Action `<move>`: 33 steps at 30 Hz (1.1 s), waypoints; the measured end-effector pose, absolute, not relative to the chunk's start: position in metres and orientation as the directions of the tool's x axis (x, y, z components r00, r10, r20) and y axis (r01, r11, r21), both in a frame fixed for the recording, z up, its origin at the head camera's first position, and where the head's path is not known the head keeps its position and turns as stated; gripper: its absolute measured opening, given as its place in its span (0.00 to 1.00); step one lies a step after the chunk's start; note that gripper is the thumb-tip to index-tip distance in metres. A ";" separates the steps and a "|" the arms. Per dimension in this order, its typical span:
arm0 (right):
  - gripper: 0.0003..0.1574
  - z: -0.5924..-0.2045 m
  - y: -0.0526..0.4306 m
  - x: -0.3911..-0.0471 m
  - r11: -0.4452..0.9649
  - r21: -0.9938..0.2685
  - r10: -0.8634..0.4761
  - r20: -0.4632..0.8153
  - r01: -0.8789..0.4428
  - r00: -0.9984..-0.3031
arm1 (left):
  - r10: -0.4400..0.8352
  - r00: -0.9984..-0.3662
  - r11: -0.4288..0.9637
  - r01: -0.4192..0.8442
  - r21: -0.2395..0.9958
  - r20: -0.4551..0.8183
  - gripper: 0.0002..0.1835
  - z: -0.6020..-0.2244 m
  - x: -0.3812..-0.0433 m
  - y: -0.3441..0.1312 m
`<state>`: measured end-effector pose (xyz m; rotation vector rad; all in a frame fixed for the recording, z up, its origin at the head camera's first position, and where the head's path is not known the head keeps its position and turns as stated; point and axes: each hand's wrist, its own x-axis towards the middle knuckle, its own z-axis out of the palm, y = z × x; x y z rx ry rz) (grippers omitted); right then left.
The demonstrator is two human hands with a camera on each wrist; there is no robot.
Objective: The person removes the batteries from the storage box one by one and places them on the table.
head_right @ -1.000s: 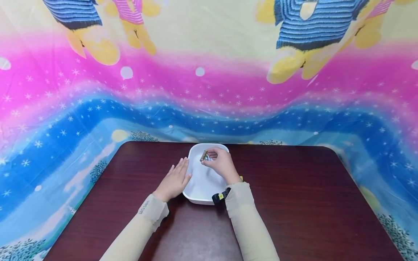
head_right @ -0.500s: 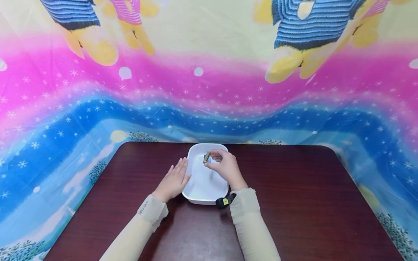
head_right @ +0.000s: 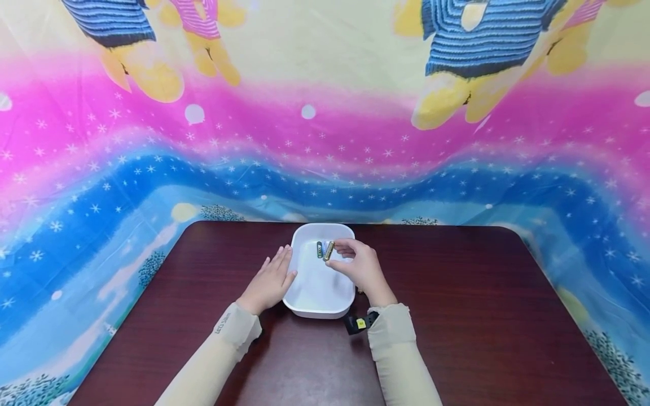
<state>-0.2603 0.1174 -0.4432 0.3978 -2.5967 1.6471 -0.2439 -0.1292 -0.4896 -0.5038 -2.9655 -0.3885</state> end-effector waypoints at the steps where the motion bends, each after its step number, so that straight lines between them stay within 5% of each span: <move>1: 0.30 -0.444 0.118 -0.259 0.400 -0.884 -0.197 0.174 -0.241 -0.965 | 0.310 -0.940 0.914 0.336 0.229 0.142 0.34 -0.490 -0.244 -0.129; 33: 0.32 -0.465 0.172 -0.236 0.462 -0.823 -0.210 0.260 -0.330 -0.942 | 0.302 -0.945 0.918 0.324 0.227 0.128 0.34 -0.490 -0.245 -0.130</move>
